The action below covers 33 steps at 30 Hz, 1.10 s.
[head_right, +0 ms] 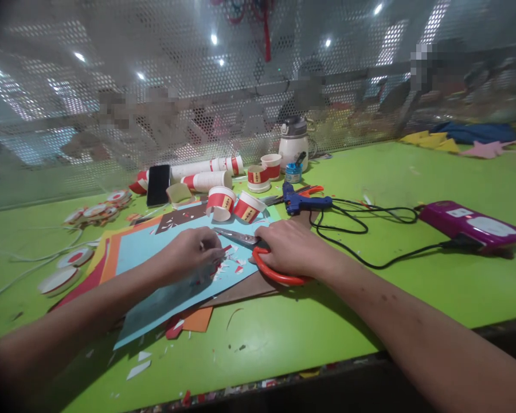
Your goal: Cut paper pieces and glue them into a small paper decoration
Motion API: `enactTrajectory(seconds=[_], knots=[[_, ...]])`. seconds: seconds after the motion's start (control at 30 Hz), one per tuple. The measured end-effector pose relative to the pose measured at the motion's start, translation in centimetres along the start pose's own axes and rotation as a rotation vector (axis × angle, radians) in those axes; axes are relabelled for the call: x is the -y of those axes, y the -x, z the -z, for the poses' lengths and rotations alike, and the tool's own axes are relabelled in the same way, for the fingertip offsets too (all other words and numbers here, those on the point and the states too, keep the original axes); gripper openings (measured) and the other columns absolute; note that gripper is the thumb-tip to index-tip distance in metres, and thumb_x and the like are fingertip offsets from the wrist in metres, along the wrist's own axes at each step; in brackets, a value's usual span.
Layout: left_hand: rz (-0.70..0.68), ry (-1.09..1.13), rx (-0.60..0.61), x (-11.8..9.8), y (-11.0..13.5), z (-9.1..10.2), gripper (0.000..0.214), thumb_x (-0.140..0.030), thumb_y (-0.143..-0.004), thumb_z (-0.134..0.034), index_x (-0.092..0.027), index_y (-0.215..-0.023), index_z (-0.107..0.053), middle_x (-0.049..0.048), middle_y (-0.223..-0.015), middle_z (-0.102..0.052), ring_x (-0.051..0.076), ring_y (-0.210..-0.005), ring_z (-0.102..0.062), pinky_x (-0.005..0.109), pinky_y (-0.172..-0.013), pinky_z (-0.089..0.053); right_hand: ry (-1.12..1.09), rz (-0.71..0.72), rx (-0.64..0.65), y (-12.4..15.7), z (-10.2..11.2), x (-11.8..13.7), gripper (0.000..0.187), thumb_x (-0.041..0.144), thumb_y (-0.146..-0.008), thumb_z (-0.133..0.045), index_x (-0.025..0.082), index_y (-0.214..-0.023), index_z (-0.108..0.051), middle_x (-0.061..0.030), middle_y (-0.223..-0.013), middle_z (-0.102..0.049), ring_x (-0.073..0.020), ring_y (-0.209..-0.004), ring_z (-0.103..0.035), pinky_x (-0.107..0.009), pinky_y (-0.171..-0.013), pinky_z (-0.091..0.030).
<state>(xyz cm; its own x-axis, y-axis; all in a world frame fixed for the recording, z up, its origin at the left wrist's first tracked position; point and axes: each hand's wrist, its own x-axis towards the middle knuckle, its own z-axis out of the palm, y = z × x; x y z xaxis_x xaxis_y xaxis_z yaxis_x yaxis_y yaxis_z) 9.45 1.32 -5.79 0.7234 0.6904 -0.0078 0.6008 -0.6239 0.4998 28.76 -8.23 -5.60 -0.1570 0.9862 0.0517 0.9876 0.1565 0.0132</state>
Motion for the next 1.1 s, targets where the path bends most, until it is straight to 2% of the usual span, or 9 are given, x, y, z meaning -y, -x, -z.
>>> enactTrajectory(seconds=[0.17,0.3,0.57,0.67,0.8,0.9,1.0,1.1], knots=[[0.12,0.557,0.06,-0.3,1.6,1.1,0.013,-0.029,-0.069,-0.059,-0.017,-0.069,-0.057,0.0024,-0.067,-0.064,0.013,-0.059,-0.053,0.028,-0.055,-0.04,-0.026,-0.004,0.0,0.0,0.1,0.2,0.02,0.031,-0.08,-0.048,0.019,-0.09,-0.061,-0.0086,-0.084,-0.069,-0.023,-0.075,-0.061,-0.026,-0.056,-0.032],[0.134,0.763,0.072,-0.1,3.0,1.7,0.013,-0.024,-0.064,-0.065,-0.017,-0.074,-0.06,0.0013,-0.068,-0.063,0.012,-0.06,-0.053,0.027,-0.055,-0.039,-0.062,-0.02,-0.011,0.1,0.1,0.4,0.026,0.029,-0.08,-0.049,0.019,-0.1,-0.061,-0.0095,-0.09,-0.069,-0.0233,-0.081,-0.061,-0.026,-0.062,-0.034],[0.119,0.863,0.017,0.6,3.5,2.2,0.013,-0.025,-0.065,-0.066,-0.017,-0.072,-0.059,0.0022,-0.07,-0.06,0.009,-0.057,-0.048,0.026,-0.054,-0.04,-0.063,-0.054,-0.089,0.4,0.6,0.8,0.029,0.029,-0.082,-0.047,0.021,-0.107,-0.059,-0.0093,-0.094,-0.067,-0.024,-0.083,-0.061,-0.028,-0.066,-0.039],[0.105,0.933,-0.021,0.7,3.6,2.4,0.01,-0.021,-0.065,-0.066,-0.016,-0.071,-0.06,0.001,-0.067,-0.058,0.009,-0.057,-0.046,0.025,-0.056,-0.039,-0.149,-0.047,-0.147,0.5,0.9,0.7,0.031,0.028,-0.08,-0.05,0.021,-0.109,-0.058,-0.0098,-0.103,-0.065,-0.0243,-0.091,-0.06,-0.029,-0.074,-0.041],[0.052,0.859,-0.122,0.7,4.4,3.2,0.01,-0.022,-0.065,-0.065,-0.016,-0.072,-0.061,-0.0002,-0.065,-0.057,0.009,-0.057,-0.046,0.027,-0.057,-0.039,-0.366,-0.022,-0.258,0.6,1.6,0.8,0.036,0.021,-0.076,-0.052,0.017,-0.112,-0.055,-0.0099,-0.113,-0.062,-0.0234,-0.096,-0.059,-0.032,-0.081,-0.044],[0.025,0.822,-0.155,0.5,5.5,4.3,0.009,-0.021,-0.065,-0.064,-0.016,-0.072,-0.063,-0.0007,-0.066,-0.058,0.01,-0.059,-0.047,0.027,-0.059,-0.038,-0.652,-0.07,-0.263,0.6,3.0,1.6,0.041,0.018,-0.072,-0.052,0.016,-0.113,-0.05,-0.0067,-0.097,-0.065,-0.0202,-0.082,-0.062,-0.031,-0.072,-0.048],[-0.005,0.868,-0.128,0.5,6.8,5.2,0.01,-0.021,-0.066,-0.064,-0.016,-0.075,-0.066,-0.0005,-0.065,-0.058,0.01,-0.06,-0.046,0.027,-0.06,-0.037,-0.928,-0.051,-0.225,0.4,5.2,3.9,0.046,0.015,-0.069,-0.051,0.016,-0.114,-0.044,-0.0026,-0.08,-0.062,-0.0171,-0.072,-0.061,-0.029,-0.066,-0.05],[-0.043,0.943,-0.111,0.8,7.7,5.7,0.014,-0.021,-0.066,-0.065,-0.015,-0.078,-0.069,0.0003,-0.065,-0.057,0.01,-0.06,-0.045,0.026,-0.06,-0.036,-0.957,-0.056,-0.226,-0.1,7.2,7.1,0.038,0.02,-0.073,-0.052,0.016,-0.11,-0.045,-0.0006,-0.072,-0.059,-0.0145,-0.064,-0.059,-0.026,-0.059,-0.05]])
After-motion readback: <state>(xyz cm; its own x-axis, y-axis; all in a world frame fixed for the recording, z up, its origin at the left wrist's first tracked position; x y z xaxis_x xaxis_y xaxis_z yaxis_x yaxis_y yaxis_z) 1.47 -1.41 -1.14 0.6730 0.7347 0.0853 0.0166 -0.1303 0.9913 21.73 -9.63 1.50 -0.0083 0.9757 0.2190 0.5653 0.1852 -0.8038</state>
